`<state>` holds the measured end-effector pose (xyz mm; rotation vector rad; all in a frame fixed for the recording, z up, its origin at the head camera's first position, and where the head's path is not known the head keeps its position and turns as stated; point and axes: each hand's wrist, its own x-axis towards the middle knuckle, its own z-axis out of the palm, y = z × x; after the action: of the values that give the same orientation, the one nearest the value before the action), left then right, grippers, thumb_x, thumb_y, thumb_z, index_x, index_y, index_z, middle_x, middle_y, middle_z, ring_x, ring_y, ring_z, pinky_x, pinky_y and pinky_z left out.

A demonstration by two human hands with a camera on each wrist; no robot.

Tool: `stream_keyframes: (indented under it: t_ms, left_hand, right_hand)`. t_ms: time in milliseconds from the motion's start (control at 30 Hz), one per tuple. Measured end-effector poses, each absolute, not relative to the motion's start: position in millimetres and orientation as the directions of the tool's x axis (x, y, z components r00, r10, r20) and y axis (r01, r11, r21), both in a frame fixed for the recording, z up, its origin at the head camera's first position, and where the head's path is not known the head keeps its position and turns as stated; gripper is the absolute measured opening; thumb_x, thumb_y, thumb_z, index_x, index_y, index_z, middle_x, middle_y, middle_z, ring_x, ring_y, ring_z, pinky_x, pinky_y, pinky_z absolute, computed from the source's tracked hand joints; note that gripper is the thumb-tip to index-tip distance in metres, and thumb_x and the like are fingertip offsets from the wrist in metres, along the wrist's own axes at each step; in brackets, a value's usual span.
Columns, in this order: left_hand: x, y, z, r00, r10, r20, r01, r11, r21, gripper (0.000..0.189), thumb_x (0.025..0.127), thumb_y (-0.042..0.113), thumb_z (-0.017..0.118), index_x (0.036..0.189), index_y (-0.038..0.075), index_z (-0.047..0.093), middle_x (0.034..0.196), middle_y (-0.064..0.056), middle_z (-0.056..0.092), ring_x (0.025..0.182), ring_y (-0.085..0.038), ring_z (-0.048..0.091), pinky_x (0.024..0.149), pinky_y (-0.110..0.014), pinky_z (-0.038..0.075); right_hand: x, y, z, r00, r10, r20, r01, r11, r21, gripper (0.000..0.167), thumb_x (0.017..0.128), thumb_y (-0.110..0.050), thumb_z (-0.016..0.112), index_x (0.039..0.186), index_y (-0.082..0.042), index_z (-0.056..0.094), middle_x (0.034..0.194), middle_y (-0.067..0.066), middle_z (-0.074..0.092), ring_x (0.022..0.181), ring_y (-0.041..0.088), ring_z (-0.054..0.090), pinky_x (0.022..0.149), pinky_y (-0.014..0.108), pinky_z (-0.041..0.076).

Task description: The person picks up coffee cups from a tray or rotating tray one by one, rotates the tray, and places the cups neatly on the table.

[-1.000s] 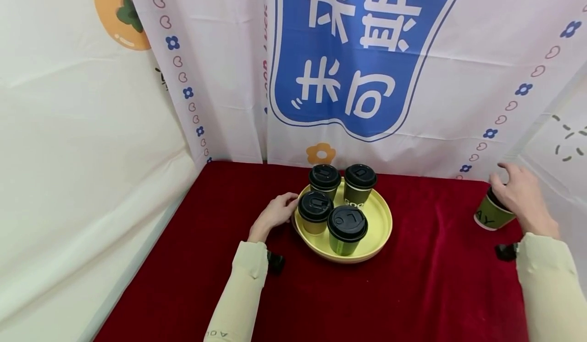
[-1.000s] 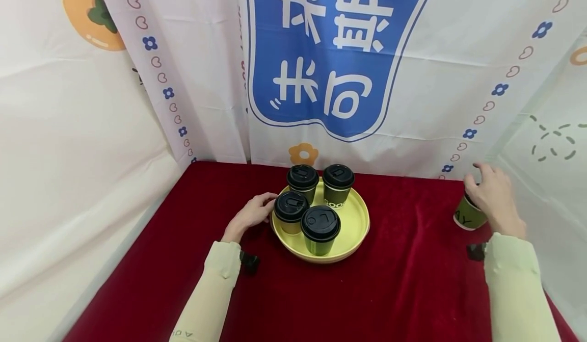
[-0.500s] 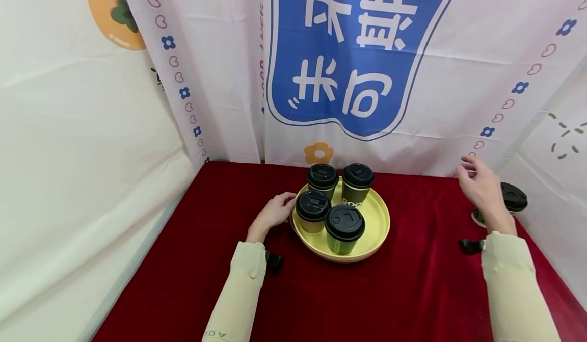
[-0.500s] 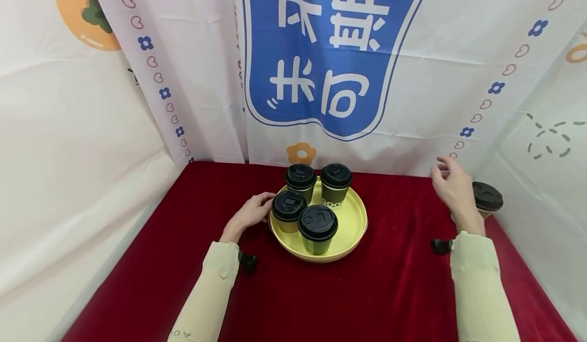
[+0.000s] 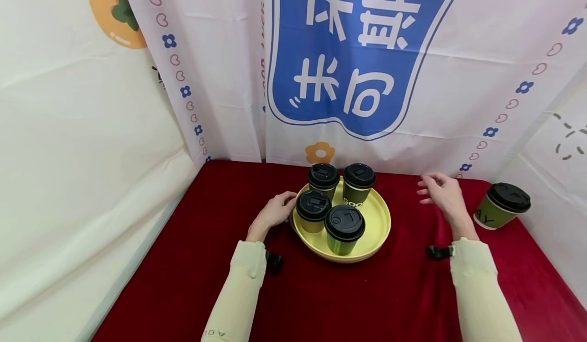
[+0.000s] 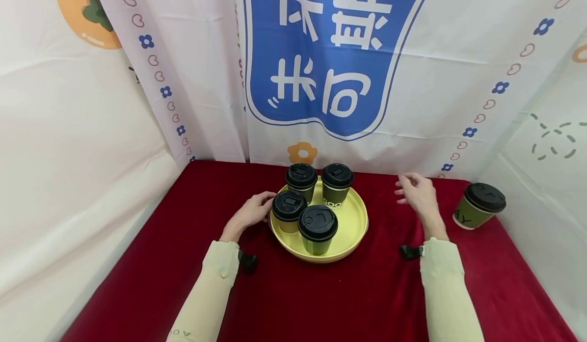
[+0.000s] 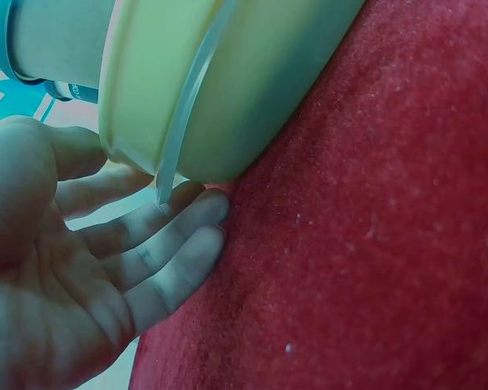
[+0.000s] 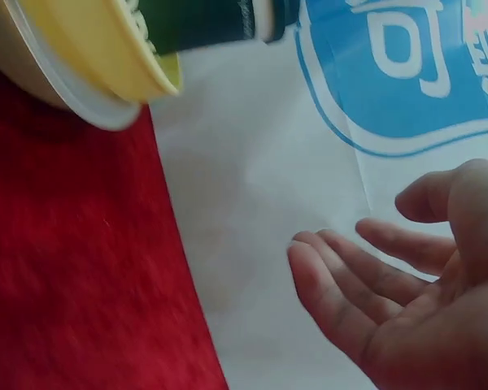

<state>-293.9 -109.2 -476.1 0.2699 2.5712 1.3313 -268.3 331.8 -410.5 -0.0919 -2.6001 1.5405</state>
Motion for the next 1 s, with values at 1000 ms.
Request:
stream_keyframes:
  t_ms: [1000]
  left_hand:
    - [-295, -109, -473, -0.953, 0.274, -0.127, 0.056, 0.573, 0.818, 0.04, 0.103, 0.039, 0.047, 0.138, 0.021, 0.055, 0.12, -0.007, 0.064, 0.083, -0.016, 0.064, 0.07, -0.029, 0.055]
  right_hand:
    - [-282, 267, -468, -0.988, -0.005, -0.152, 0.128, 0.514, -0.848, 0.045, 0.102, -0.03, 0.048, 0.131, 0.003, 0.058, 0.115, 0.024, 0.063, 0.071, 0.012, 0.064, 0.061, 0.031, 0.058]
